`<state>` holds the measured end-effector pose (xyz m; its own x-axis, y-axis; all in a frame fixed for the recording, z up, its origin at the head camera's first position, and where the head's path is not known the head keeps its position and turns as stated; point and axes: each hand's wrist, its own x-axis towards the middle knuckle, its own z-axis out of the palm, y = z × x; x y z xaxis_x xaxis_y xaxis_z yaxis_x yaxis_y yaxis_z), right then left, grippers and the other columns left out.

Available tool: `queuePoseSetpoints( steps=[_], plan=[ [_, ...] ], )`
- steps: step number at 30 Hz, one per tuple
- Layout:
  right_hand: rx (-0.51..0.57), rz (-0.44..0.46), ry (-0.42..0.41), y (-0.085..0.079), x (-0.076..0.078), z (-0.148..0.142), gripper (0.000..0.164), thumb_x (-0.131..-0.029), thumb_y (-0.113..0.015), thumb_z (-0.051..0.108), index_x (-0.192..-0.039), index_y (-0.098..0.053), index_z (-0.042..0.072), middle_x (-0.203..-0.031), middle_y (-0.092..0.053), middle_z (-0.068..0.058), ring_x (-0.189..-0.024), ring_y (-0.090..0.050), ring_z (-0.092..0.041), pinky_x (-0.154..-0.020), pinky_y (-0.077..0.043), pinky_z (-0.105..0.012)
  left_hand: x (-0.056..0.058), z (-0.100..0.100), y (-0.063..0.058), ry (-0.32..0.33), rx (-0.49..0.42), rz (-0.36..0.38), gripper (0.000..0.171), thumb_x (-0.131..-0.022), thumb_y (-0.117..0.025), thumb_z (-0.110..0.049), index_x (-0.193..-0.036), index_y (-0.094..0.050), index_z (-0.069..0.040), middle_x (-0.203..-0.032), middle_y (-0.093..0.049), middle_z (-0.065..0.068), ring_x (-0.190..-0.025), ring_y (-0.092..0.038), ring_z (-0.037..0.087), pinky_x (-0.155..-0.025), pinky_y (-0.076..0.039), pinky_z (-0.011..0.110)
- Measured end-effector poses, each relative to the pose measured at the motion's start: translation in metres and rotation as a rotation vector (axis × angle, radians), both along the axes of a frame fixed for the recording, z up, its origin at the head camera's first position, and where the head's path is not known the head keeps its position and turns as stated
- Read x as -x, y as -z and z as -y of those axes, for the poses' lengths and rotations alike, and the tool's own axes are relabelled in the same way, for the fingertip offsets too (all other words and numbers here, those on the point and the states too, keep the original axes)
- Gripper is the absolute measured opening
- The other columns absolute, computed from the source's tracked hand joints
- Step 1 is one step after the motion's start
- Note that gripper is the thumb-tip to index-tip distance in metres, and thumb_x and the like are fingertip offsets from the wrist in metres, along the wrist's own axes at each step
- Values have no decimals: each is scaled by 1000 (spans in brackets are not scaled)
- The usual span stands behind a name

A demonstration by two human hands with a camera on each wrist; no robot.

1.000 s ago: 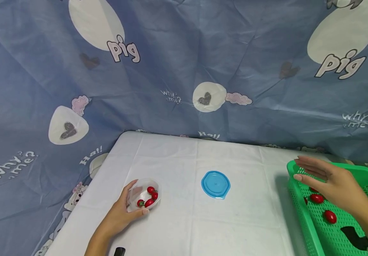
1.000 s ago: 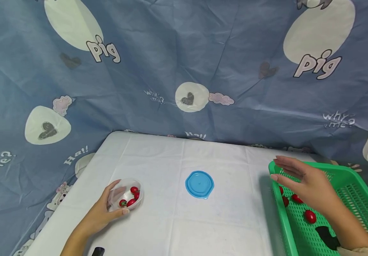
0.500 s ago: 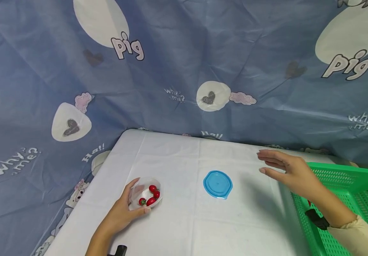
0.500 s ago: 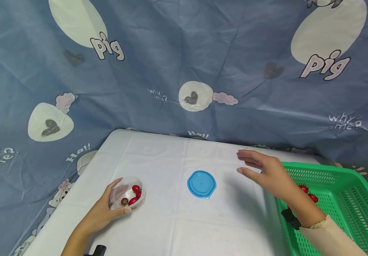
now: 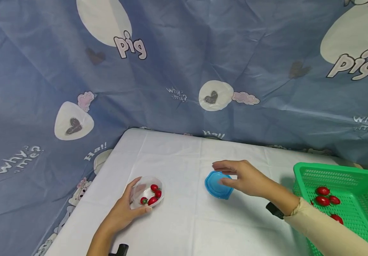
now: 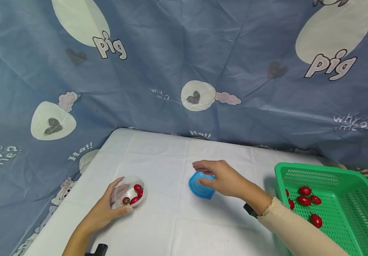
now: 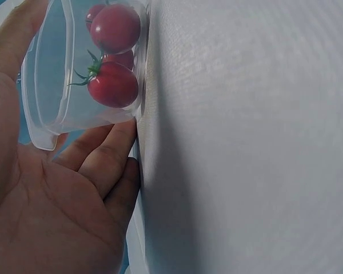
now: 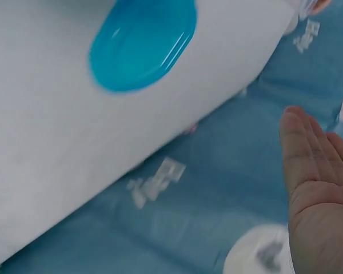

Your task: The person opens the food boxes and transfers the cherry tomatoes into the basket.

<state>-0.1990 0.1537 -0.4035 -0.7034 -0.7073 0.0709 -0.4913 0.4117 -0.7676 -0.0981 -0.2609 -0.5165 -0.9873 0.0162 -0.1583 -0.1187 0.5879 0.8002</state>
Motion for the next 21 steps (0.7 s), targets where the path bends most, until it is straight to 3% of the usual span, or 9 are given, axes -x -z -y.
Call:
queuePoseSetpoints(
  steps=[13,21],
  plan=[
    [-56,74,-233,32,4,118,47,-89,-71,19,-133,-56,9,-129,-60,2,-116,-58,-8,-94,-47,-22,0,-1,-1,-13,5,-1,103,-68,-83,-53,-147,-16,-52,-152,-37,2,-138,-29,42,-103,-24,69],
    [-41,12,-354,41,-2,177,42,-91,-67,11,-131,-58,4,-125,-64,-5,-110,-62,-9,-90,-48,-18,0,-1,-2,-3,-32,-7,103,-70,-83,-50,-149,-17,-47,-151,-37,5,-135,-37,38,-101,-31,65]
  ],
)
